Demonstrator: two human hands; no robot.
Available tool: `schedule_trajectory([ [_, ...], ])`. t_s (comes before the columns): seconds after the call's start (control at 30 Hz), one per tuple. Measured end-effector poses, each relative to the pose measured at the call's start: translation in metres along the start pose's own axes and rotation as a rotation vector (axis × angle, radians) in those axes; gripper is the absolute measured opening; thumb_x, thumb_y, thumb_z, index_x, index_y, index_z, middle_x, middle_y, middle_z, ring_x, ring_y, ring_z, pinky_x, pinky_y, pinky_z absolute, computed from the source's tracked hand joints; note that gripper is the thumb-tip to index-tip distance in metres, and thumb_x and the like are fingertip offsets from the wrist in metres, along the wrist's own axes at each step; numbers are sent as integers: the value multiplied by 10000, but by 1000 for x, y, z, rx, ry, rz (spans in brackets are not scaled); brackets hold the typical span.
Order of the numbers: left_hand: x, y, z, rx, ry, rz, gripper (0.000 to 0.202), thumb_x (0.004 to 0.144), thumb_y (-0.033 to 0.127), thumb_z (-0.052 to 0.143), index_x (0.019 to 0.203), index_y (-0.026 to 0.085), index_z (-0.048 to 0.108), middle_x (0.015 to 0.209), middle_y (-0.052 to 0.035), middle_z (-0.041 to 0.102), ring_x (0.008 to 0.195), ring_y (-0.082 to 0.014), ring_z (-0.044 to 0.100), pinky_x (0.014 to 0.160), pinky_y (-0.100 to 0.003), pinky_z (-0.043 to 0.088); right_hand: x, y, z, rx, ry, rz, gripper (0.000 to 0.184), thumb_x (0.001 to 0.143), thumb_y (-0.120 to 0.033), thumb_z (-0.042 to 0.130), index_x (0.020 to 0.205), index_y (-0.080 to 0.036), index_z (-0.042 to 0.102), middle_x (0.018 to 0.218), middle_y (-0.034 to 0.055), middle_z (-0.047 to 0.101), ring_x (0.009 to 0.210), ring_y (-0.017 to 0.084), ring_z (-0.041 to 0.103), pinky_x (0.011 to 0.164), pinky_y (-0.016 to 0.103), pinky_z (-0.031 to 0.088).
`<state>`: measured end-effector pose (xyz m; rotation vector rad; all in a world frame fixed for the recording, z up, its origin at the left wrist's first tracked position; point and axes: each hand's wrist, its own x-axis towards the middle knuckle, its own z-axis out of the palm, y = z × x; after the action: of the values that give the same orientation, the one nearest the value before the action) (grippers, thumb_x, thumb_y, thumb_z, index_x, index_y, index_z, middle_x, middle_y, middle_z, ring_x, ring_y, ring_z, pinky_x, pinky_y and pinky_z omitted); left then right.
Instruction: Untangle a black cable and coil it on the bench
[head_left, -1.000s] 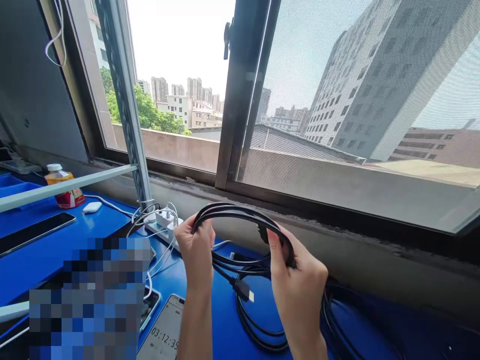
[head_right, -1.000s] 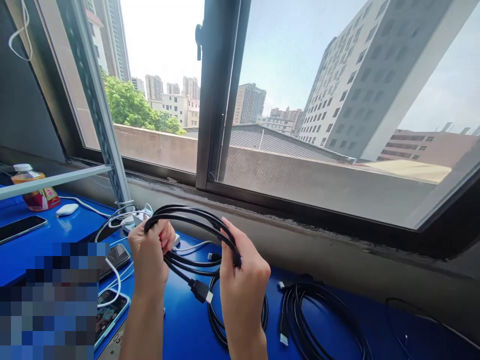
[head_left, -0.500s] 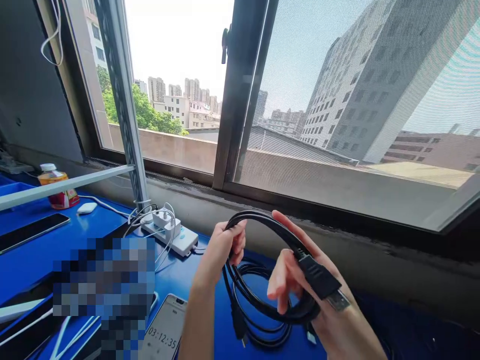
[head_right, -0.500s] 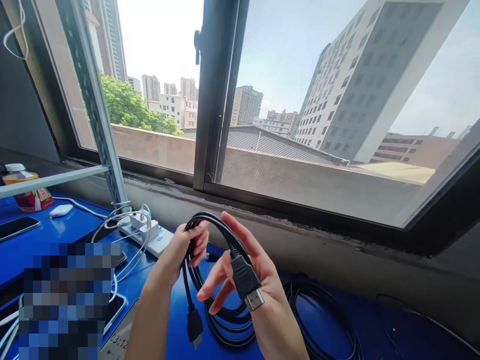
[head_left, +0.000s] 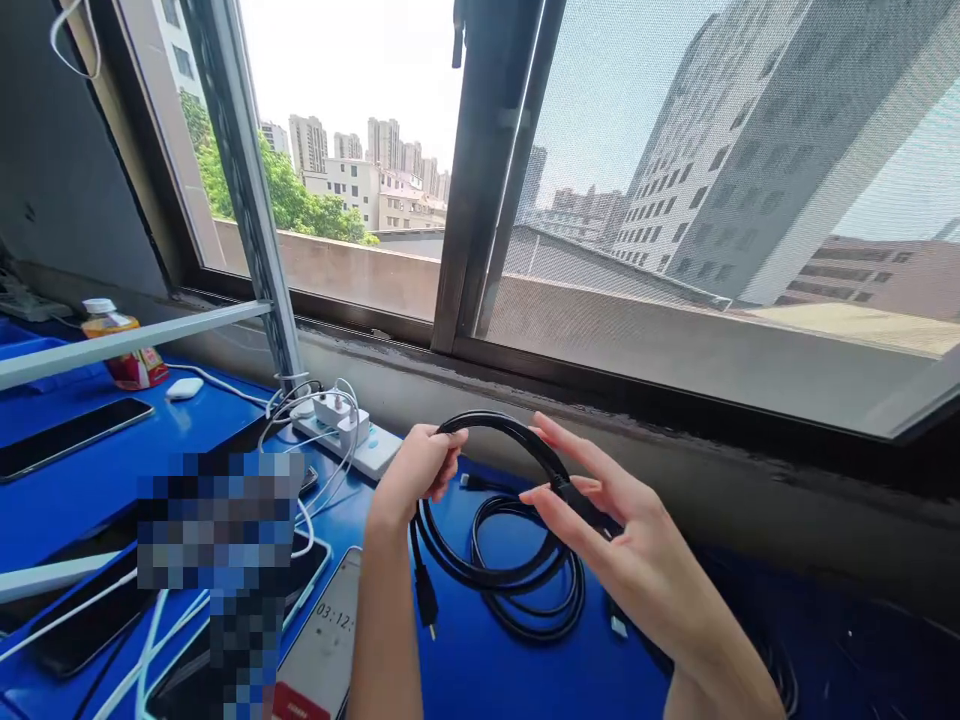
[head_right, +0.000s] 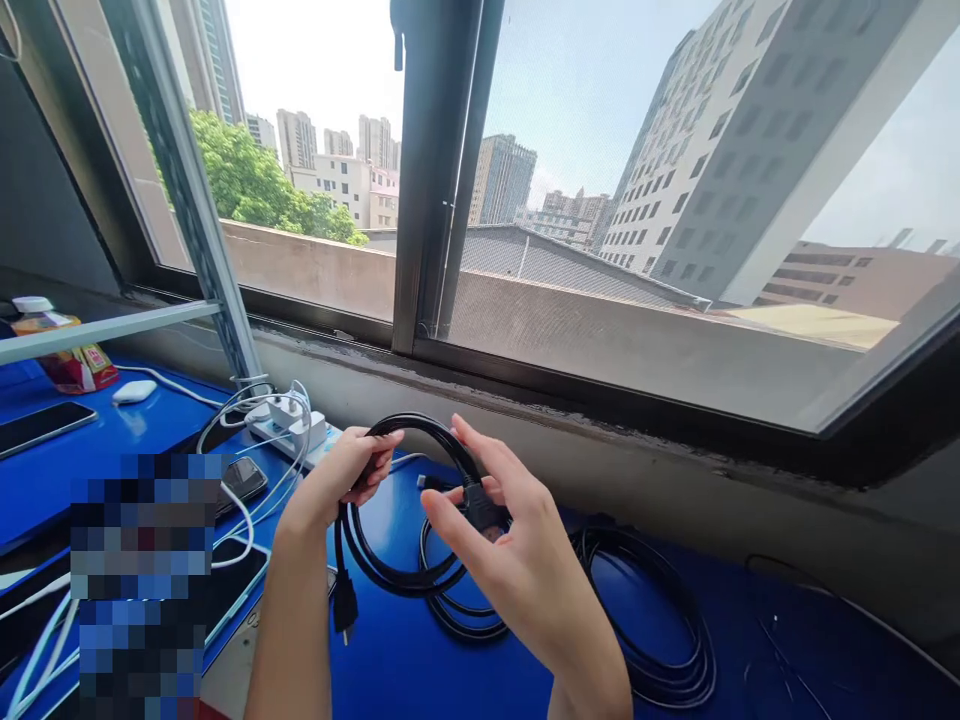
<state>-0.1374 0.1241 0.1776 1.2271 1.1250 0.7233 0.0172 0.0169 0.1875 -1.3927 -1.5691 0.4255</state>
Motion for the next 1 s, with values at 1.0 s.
schedule_trajectory([
  [1.0,66,-58,46,467,-137,122,285,532,-2,692,465,217,523,433,69,447,468,-134,468,498,-215,367,26,108,-2,-229,-407,805,170,827,-187,591,965,-155,685,807,55,672,636,130,614,483,180,399],
])
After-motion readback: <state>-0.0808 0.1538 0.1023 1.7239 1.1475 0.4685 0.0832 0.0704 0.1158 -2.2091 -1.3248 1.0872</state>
